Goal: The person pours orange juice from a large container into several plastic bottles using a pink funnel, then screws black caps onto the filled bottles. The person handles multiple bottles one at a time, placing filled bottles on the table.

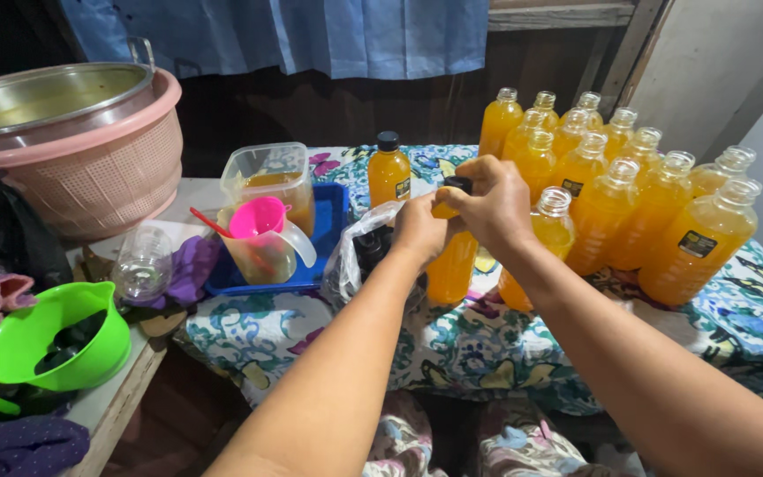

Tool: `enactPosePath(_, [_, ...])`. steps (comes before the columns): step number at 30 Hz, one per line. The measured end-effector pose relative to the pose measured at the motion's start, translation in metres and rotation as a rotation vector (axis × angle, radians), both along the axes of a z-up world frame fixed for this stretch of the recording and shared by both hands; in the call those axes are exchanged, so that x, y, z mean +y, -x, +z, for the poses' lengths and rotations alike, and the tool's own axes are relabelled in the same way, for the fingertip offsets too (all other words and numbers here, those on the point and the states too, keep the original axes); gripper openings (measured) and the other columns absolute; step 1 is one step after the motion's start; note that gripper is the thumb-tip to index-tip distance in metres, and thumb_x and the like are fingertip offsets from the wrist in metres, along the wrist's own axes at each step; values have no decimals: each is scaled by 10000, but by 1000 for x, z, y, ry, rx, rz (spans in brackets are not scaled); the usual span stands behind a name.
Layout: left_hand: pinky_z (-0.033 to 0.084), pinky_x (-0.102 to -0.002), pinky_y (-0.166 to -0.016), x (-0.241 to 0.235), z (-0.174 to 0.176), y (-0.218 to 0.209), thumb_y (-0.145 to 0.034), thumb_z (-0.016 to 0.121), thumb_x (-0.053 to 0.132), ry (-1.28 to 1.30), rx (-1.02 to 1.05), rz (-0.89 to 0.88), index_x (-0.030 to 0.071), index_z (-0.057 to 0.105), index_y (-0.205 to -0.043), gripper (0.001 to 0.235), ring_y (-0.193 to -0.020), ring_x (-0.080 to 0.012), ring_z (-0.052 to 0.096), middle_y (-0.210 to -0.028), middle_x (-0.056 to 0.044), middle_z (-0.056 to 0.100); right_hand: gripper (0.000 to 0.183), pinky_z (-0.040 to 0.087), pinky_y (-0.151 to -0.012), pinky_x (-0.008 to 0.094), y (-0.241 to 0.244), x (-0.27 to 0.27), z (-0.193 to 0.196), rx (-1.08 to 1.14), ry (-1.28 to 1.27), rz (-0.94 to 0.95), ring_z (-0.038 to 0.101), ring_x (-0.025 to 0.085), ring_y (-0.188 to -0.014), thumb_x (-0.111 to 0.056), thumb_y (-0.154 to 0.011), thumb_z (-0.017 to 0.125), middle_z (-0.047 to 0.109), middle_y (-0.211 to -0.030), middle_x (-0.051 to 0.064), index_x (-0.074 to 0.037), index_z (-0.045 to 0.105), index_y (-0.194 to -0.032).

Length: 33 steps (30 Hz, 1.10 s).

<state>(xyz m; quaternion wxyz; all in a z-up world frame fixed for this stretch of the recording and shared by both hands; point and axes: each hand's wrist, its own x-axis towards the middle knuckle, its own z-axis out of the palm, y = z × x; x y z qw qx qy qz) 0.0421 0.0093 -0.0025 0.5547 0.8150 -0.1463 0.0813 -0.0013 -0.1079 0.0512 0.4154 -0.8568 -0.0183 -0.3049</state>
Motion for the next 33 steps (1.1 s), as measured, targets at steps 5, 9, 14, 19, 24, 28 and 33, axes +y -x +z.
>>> enactPosePath(5, [582,-353,-872,1,1,-2,-736,831,265,15,3,-41,101,748,-1161,463,-981,-243,765,-1052,-113,792,255,567,-790,271,-7,-9,1,159,-192,247,683,128,-931,-35,-892,735,748,-1092,121,-32,708,-1145])
enactPosePath(9, [568,-350,-871,2,5,4,-721,870,275,57,68,-17,106,733,-1181,509,-977,-231,749,-1049,-100,775,312,597,-834,256,-8,-20,3,232,-356,549,673,109,-1018,-19,-891,611,699,-1153,43,-78,671,-1191])
enactPosePath(14, [576,-346,-862,1,5,7,-735,833,254,63,70,-53,99,753,-1171,469,-968,-224,759,-1040,-97,793,282,561,-859,291,2,-21,9,139,-102,417,665,141,-1021,-145,-887,717,669,-1175,79,-57,721,-1155])
enactPosePath(19, [570,-348,-873,1,4,4,-734,841,236,15,26,-15,97,743,-1185,482,-975,-228,748,-1054,-116,782,323,559,-790,339,8,-7,18,137,136,102,677,190,-875,-235,-861,808,721,-1018,126,-73,752,-1135])
enactPosePath(24, [571,-347,-879,2,3,3,-721,860,254,84,37,-78,74,757,-1154,480,-981,-217,754,-1065,-105,795,292,593,-752,324,6,-12,20,225,-51,253,717,136,-875,-92,-903,678,774,-1001,66,-105,725,-1190])
enactPosePath(28, [567,-342,-893,-1,2,3,-715,869,225,109,47,-70,76,741,-1183,508,-994,-207,746,-1080,-91,788,385,578,-811,311,-2,-25,15,113,152,321,730,138,-945,31,-846,648,780,-1070,84,-90,745,-1198])
enactPosePath(33, [563,-344,-897,0,2,2,-734,864,215,66,79,-36,78,729,-1198,502,-994,-205,744,-1079,-91,781,468,596,-845,310,-10,-28,7,27,146,386,746,188,-976,78,-716,681,791,-1095,94,-70,761,-1153])
